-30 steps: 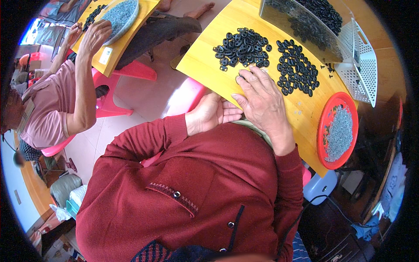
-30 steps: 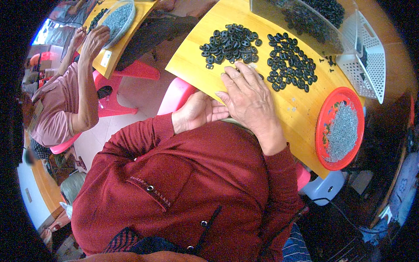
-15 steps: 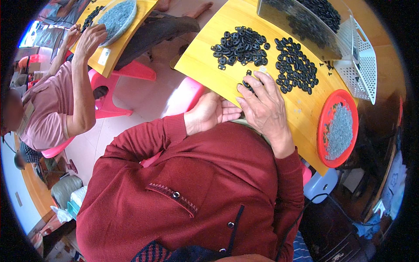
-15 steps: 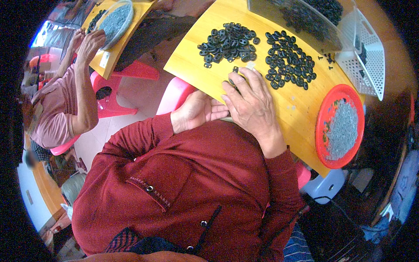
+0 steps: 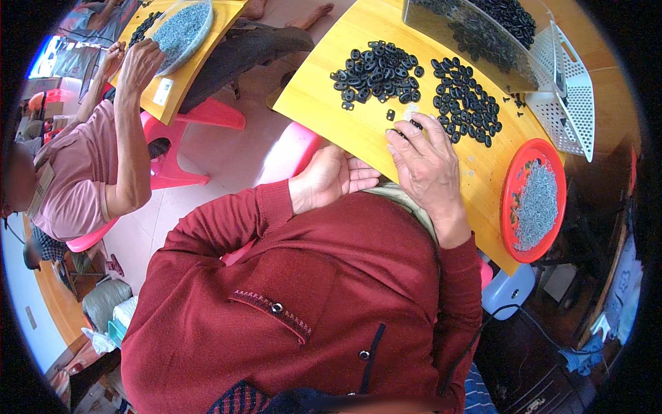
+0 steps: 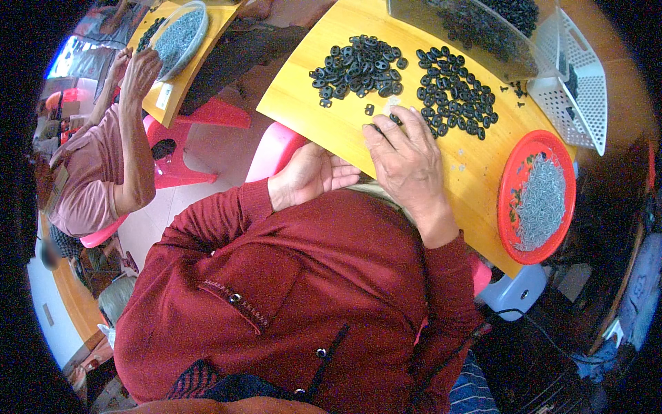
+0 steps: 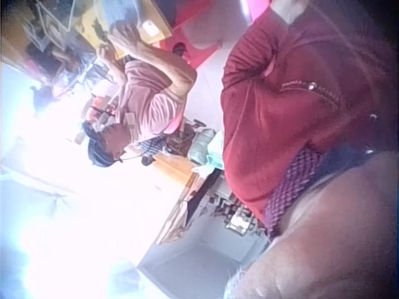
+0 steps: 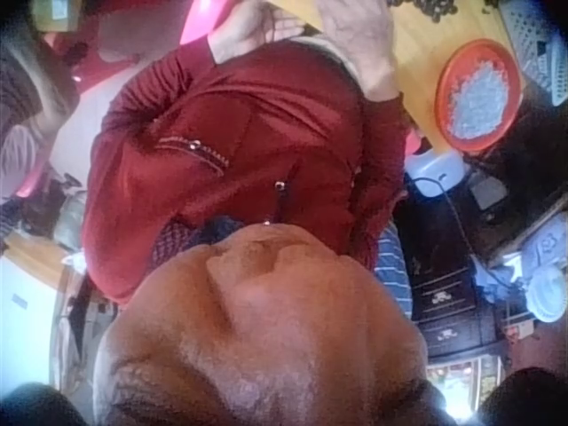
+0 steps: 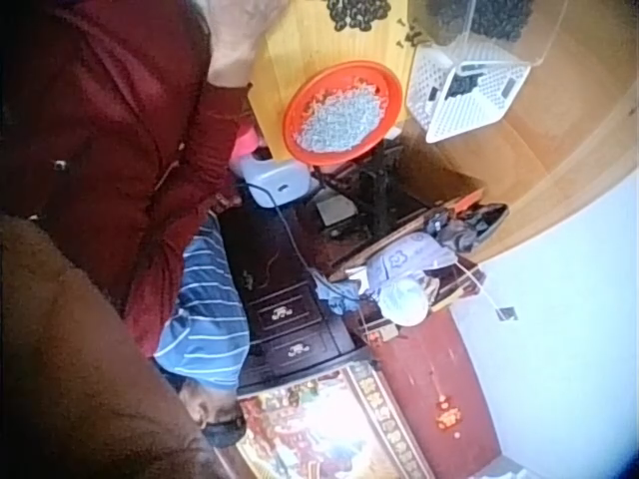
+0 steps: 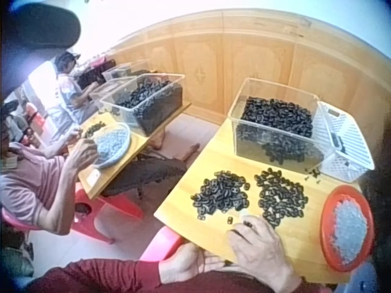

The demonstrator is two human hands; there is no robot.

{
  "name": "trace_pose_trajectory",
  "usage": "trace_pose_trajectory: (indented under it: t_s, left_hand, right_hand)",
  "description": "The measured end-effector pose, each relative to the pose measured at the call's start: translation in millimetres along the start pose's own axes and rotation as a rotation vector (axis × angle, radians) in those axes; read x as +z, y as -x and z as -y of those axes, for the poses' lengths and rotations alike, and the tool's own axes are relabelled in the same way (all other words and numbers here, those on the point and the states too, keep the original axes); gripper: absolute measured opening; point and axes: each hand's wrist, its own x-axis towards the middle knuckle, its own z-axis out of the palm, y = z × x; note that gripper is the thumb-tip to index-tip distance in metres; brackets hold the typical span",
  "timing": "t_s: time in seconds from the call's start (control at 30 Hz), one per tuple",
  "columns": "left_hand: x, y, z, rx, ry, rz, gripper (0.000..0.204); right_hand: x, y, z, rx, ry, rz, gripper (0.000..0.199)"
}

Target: The person takes black plastic pieces out of a container and arranges them into organized groups on the table by hand.

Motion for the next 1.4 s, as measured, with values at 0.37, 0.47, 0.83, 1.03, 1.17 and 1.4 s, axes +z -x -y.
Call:
trace_pose_trajectory:
  t_s: [0.37,0.47,0.83,1.03,1.17,1.4]
  left_hand:
    - [1,1,-1,-0.001,-0.005,-0.004,0.054]
    - [1,1,-1,-0.004,-0.008,-0.005,0.053]
    - [0,0,-1,-0.016,-0.034,-0.018,0.055]
    - [-1,-1,0,-0.012,-0.023,-0.014,0.054]
    - [-2,-1,1,-0.004,-0.021,0.003,0.053]
    - [-4,-3,1,-0.015,-0.012,-0.001,0.054]
  right_hand:
    - [-7,2,-20,0.043,0.052,-0.025,0.023]
    - [-5,5,-27,0.04,0.079,-0.044,0.022]
    - [-9,-3,-37,0.055,0.135,-0.04,0.024]
    - [-3,-22,-27,0.066,0.151,0.018,0.027]
    - [-3,-21,-24,0.064,0.117,0.052,0.025]
    - [-7,-19,-18,0.042,0.104,0.048,0.023]
